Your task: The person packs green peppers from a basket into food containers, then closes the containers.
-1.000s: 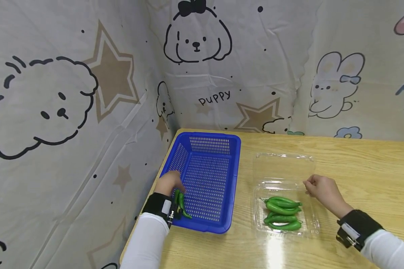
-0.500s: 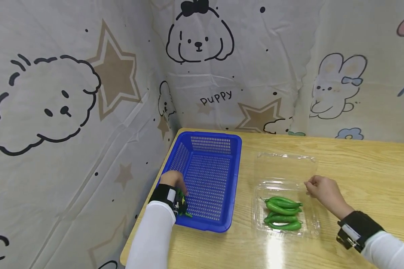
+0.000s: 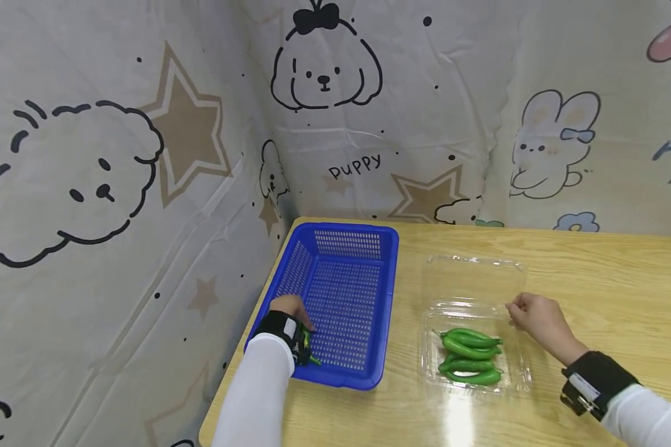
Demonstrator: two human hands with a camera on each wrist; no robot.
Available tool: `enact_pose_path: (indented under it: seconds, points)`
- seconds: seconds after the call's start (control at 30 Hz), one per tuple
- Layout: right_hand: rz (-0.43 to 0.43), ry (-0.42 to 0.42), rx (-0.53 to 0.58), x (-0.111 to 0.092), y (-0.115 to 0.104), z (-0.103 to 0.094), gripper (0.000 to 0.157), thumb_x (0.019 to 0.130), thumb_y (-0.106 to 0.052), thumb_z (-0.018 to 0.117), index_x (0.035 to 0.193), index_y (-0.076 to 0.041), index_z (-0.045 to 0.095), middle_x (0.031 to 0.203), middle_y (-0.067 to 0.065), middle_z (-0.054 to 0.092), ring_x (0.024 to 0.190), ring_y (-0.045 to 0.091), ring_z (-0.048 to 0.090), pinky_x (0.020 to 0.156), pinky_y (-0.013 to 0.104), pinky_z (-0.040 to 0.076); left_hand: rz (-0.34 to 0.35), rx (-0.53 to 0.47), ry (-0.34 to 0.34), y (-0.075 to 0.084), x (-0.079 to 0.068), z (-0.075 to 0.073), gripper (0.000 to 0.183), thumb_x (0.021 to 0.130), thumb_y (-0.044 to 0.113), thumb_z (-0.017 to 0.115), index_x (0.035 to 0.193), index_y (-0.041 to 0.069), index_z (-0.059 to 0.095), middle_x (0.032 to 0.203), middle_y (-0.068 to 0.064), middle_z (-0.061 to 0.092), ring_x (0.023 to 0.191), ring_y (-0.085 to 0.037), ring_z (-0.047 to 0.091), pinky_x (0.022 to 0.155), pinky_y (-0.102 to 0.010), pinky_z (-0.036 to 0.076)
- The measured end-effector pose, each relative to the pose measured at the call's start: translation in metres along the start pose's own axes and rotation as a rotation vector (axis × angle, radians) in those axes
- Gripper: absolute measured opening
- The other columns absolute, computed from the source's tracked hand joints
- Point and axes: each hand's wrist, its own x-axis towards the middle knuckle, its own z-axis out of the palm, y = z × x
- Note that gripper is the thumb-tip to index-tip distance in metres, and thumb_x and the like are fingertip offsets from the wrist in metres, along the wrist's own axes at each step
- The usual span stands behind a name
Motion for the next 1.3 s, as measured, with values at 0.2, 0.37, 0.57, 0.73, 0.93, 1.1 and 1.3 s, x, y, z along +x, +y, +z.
enact_pose_path:
  seconds: [0.2,0.37,0.57,0.73,0.93,1.1,1.3]
  points:
    - [0.003,0.008,0.002,0.0,0.001,0.001,0.024,0.094,-0.013,0.053,0.084,0.006,0.063,0.064,0.002,0.064,0.058,0.012,0.056,0.046,0.025,0.042,0.023,0.023,0.045,0.016,-0.052,-0.018,0.049,0.067,0.037,0.084,0.095,-0.001,0.07,0.104,-0.017,0.067,0.103,-0.031,0.061,0.091,-0.04,0.049]
    - [0.01,0.0,0.013,-0.001,0.001,-0.001,0.024,0.095,-0.013,0.053,0.086,0.006,0.063,0.066,0.003,0.065,0.059,0.012,0.057,0.047,0.025,0.043,0.015,0.016,0.021,0.008,-0.005,0.004,0.043,0.06,0.036,0.086,0.085,0.005,0.072,0.097,-0.014,0.067,0.098,-0.029,0.062,0.088,-0.04,0.05]
    - [0.018,-0.005,0.028,-0.002,0.002,0.001,0.024,0.095,-0.014,0.053,0.085,0.006,0.063,0.066,0.004,0.064,0.058,0.012,0.057,0.046,0.025,0.041,0.027,0.061,-0.017,0.011,-0.038,-0.009,0.034,0.068,0.033,0.077,0.086,0.005,0.07,0.093,-0.011,0.065,0.094,-0.025,0.061,0.085,-0.035,0.052]
    - [0.001,0.006,0.02,-0.002,0.003,-0.001,0.024,0.095,-0.013,0.053,0.084,0.005,0.063,0.065,0.003,0.064,0.058,0.012,0.056,0.046,0.024,0.041,0.048,-0.016,-0.023,0.014,-0.041,-0.015,0.03,0.072,0.033,0.075,0.084,0.007,0.069,0.088,-0.009,0.063,0.088,-0.023,0.059,0.083,-0.037,0.051]
    - [-0.013,0.021,0.005,-0.001,0.002,-0.003,0.022,0.094,-0.012,0.054,0.082,0.005,0.063,0.063,0.002,0.063,0.057,0.012,0.056,0.045,0.024,0.039,0.135,-0.104,0.031,0.028,-0.048,-0.036,0.028,0.072,0.028,0.075,0.088,0.008,0.066,0.079,-0.005,0.063,0.072,-0.018,0.058,0.07,-0.035,0.051]
    - [-0.003,0.017,0.0,-0.001,0.003,-0.003,0.023,0.094,-0.013,0.054,0.083,0.005,0.063,0.064,0.003,0.063,0.057,0.012,0.056,0.045,0.024,0.039,0.217,-0.177,0.041,0.045,-0.06,-0.057,0.017,0.073,0.019,0.073,0.076,0.006,0.063,0.072,-0.006,0.063,0.058,-0.015,0.057,0.054,-0.026,0.05]
    - [0.012,0.011,0.007,-0.002,0.002,-0.003,0.023,0.094,-0.013,0.054,0.083,0.005,0.063,0.064,0.003,0.063,0.058,0.013,0.056,0.045,0.025,0.039,0.29,-0.195,0.045,0.063,-0.074,-0.072,0.013,0.075,0.012,0.07,0.069,0.003,0.062,0.067,-0.009,0.064,0.047,-0.016,0.056,0.043,-0.025,0.048]
